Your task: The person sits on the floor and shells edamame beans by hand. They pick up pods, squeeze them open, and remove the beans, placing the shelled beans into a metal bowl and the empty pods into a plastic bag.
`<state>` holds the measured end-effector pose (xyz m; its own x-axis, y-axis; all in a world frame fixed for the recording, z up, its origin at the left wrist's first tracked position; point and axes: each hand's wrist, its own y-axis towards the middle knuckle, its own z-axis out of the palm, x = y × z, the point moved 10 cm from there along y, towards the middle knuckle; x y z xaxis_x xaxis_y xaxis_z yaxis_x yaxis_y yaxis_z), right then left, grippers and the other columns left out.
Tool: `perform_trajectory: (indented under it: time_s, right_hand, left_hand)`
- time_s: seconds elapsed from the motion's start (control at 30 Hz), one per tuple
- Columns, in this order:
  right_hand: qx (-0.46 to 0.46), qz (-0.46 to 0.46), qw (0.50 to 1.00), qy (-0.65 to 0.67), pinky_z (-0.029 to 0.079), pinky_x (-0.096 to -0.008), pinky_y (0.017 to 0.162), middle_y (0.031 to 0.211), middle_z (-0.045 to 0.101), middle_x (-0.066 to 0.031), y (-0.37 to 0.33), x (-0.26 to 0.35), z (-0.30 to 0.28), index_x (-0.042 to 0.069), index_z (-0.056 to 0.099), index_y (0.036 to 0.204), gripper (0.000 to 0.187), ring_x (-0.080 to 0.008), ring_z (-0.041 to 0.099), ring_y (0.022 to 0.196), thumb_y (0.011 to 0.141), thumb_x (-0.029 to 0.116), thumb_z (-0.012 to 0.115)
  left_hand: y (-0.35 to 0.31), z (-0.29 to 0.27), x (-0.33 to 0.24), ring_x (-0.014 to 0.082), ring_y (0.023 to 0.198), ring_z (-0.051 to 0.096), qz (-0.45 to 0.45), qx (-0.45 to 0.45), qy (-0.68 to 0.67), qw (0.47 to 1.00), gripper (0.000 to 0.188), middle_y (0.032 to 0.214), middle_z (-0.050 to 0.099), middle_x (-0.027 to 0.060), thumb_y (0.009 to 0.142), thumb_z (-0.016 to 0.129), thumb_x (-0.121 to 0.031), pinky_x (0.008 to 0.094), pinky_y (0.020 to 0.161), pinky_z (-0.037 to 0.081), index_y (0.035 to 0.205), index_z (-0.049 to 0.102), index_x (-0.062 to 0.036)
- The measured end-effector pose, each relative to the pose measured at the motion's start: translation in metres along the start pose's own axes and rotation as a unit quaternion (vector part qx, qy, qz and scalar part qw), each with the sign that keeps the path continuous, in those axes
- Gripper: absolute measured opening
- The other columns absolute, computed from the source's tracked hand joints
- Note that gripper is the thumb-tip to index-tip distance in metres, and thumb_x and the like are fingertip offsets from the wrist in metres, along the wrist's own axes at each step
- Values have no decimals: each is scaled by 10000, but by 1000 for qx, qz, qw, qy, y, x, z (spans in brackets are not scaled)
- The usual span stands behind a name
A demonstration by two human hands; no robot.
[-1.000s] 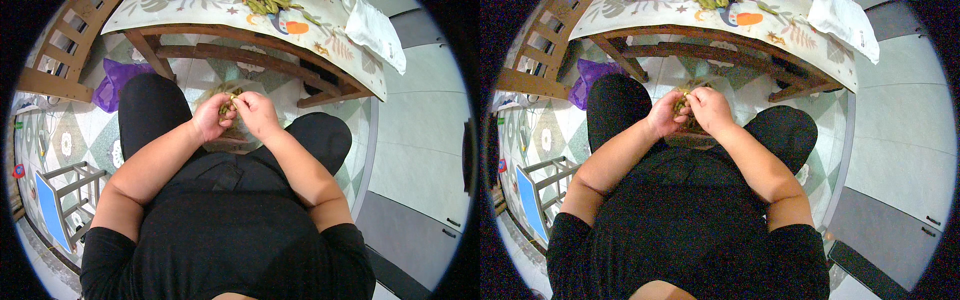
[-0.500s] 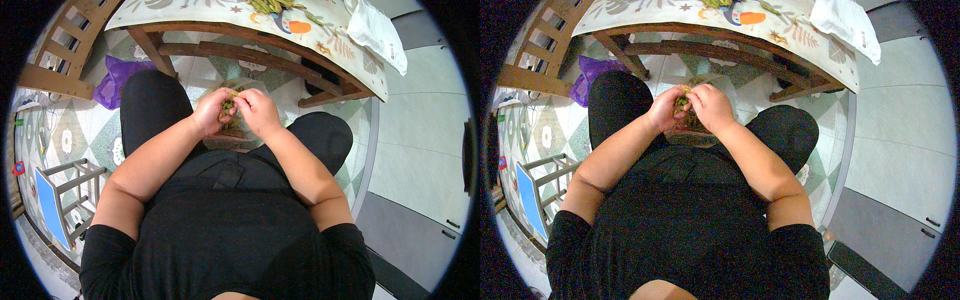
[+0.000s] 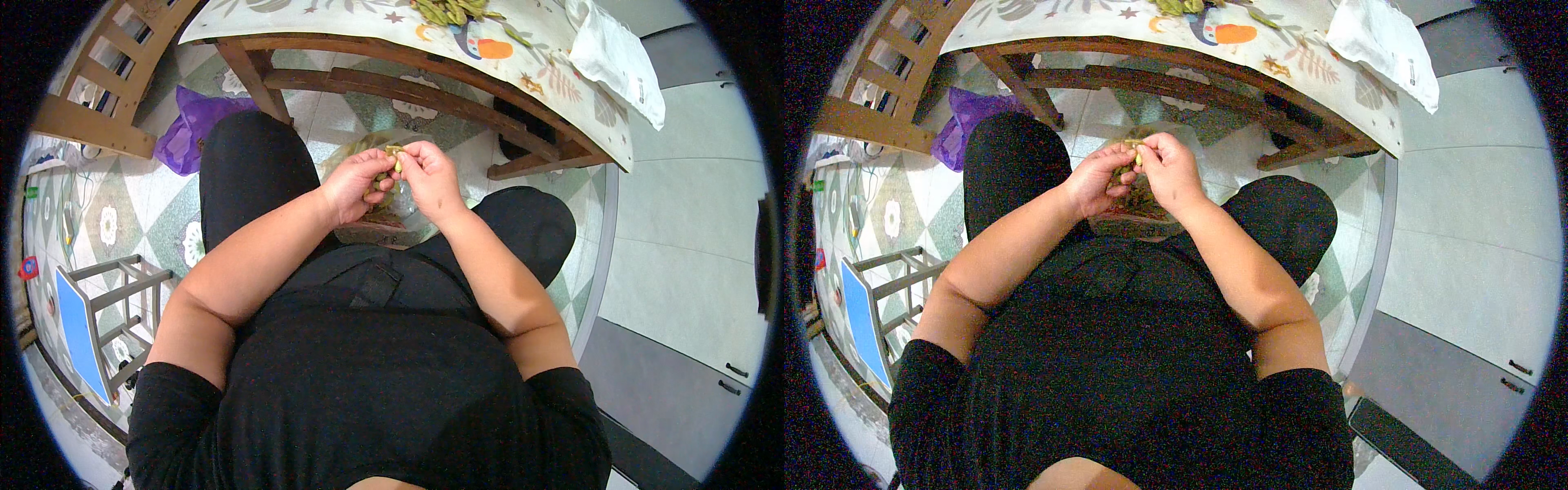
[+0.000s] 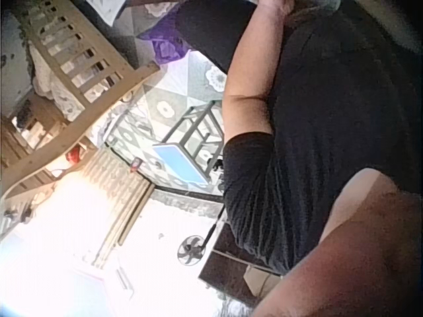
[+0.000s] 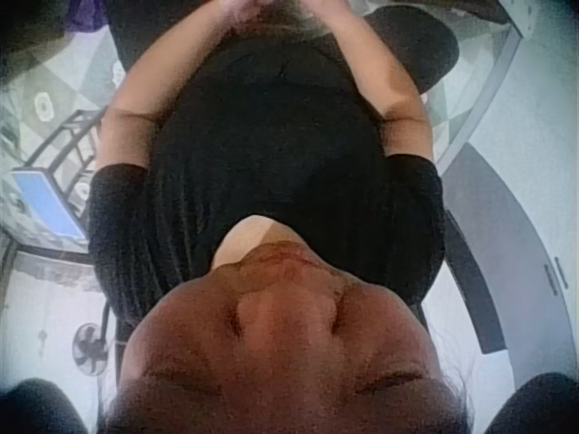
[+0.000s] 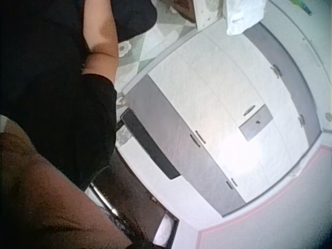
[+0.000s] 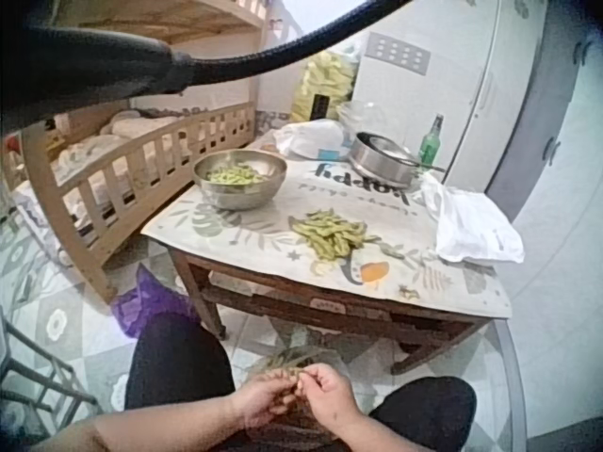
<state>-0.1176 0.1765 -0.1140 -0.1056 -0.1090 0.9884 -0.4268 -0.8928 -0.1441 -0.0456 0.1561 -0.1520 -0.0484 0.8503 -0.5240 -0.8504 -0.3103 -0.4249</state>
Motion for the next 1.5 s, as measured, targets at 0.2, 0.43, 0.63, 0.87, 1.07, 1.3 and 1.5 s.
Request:
perform_trajectory:
  time_s: [0.2, 0.43, 0.63, 0.87, 1.07, 1.3, 1.5]
  right_hand:
    - [-10, -157, 941, -299, 449, -316, 592, 730, 564, -90, -11, 40, 8, 19, 522, 811, 100, -216, 553, 653, 789, 116, 507]
    - [-16, -240, 890, -388, 436, -371, 597, 745, 562, -121, -18, 55, 16, 33, 532, 815, 133, -292, 545, 683, 762, 155, 532]
    - [43, 90, 995, 10, 395, -209, 468, 691, 561, -25, 0, -9, 3, 24, 510, 870, 178, -82, 492, 543, 790, 176, 558]
    - [47, 106, 991, 70, 392, -179, 419, 665, 549, -24, 0, -7, 2, 31, 495, 876, 179, -70, 487, 512, 790, 172, 564]
    - [43, 128, 988, 73, 406, -192, 464, 661, 540, -29, -5, -5, 7, 28, 489, 821, 151, -83, 504, 551, 812, 174, 530]
    - [82, -51, 960, -261, 424, -323, 508, 649, 540, -83, -5, 16, 13, 34, 507, 714, 191, -209, 544, 575, 793, 208, 520]
    - [115, -217, 872, -424, 415, -376, 578, 716, 533, -143, -21, 50, 31, 38, 519, 739, 148, -322, 520, 670, 770, 182, 504]
  left_hand:
    - [-4, 2, 4, 77, 537, 409, -41, -23, -42, 998, 56, 683, 471, 22, 784, 434, -116, 165, 373, 255, 796, 452, -64]
    - [-4, 3, 18, 76, 507, 390, -128, 24, -121, 984, 103, 667, 449, 19, 798, 400, -158, 164, 344, 246, 795, 448, -66]
    - [-2, 2, 5, 55, 502, 378, -56, 4, -70, 996, 82, 675, 468, 4, 820, 441, -154, 153, 350, 249, 838, 457, -76]
    - [-2, -2, -1, 41, 498, 360, -17, -10, -45, 999, 56, 693, 475, -5, 804, 510, -108, 151, 365, 220, 793, 460, -84]
    - [-1, -7, -12, 47, 512, 365, 36, -23, -79, 996, 56, 678, 457, -5, 791, 514, -83, 161, 377, 227, 786, 459, -92]
    - [-5, -5, -6, 56, 538, 387, -6, -41, -123, 992, 69, 722, 474, -14, 780, 505, -121, 158, 378, 250, 840, 472, -111]
    - [-8, -3, 3, 72, 531, 392, -68, -17, -101, 992, 79, 728, 470, 9, 788, 492, -121, 166, 378, 258, 852, 467, -83]
